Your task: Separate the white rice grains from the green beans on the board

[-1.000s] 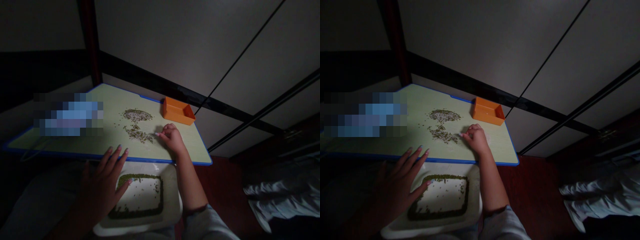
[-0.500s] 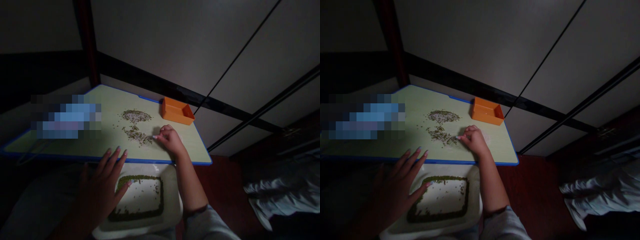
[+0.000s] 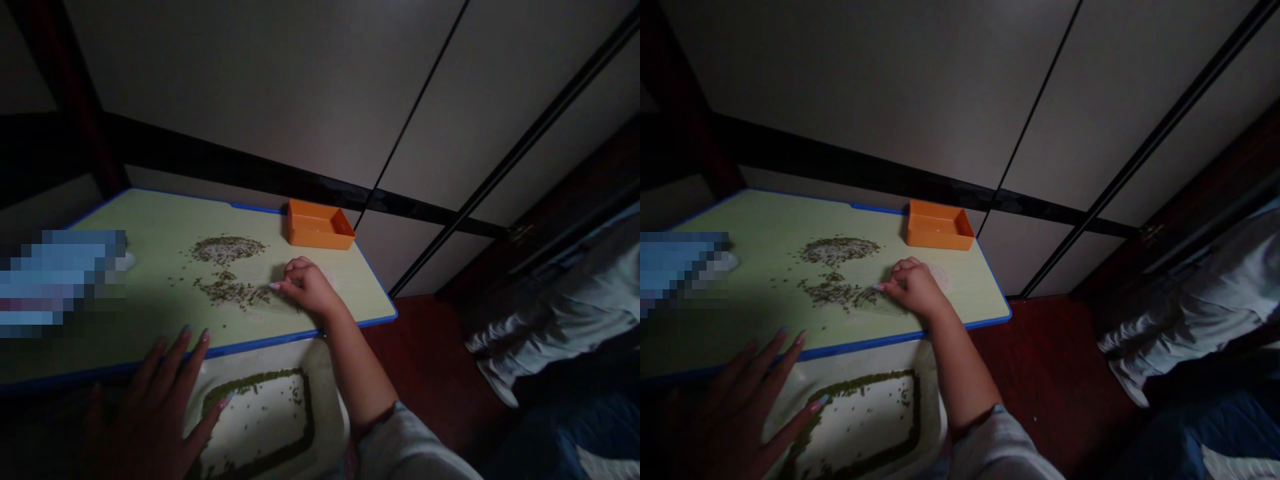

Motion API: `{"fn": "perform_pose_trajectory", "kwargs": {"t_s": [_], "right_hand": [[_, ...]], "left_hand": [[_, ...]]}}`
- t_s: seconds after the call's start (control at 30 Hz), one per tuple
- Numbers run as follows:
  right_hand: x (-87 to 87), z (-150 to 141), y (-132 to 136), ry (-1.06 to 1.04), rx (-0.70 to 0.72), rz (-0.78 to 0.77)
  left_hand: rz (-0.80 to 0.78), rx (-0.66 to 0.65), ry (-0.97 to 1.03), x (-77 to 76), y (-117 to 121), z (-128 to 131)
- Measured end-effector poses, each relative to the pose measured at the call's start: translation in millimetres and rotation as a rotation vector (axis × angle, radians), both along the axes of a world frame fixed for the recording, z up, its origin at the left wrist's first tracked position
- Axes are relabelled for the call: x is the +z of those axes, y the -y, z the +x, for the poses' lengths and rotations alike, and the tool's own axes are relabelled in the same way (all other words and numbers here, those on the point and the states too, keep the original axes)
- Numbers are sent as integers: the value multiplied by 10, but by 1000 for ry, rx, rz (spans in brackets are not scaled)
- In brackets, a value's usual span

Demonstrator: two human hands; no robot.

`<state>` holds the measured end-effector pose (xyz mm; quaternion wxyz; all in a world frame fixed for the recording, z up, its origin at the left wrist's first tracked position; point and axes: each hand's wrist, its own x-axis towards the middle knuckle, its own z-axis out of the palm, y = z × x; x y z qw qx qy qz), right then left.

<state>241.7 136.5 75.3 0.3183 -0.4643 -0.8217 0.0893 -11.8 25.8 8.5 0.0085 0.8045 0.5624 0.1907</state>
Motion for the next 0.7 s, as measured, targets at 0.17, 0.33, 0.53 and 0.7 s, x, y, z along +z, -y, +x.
{"fn": "perform_pose_trajectory", "kwargs": {"t_s": [0.17, 0.33, 0.53, 0.7], "right_hand": [[-19, -18, -9, 41, -32, 11], [-3, -15, -2, 48, 8, 20], [-21, 13, 0, -10, -3, 34], [-33, 18, -1, -5, -28, 25]], "left_hand": [[-9, 51, -82, 140, 63, 75], [8, 84, -70, 133, 79, 96], [-40, 96, -97, 151, 87, 89], [-66, 93, -107, 158, 74, 76]]}}
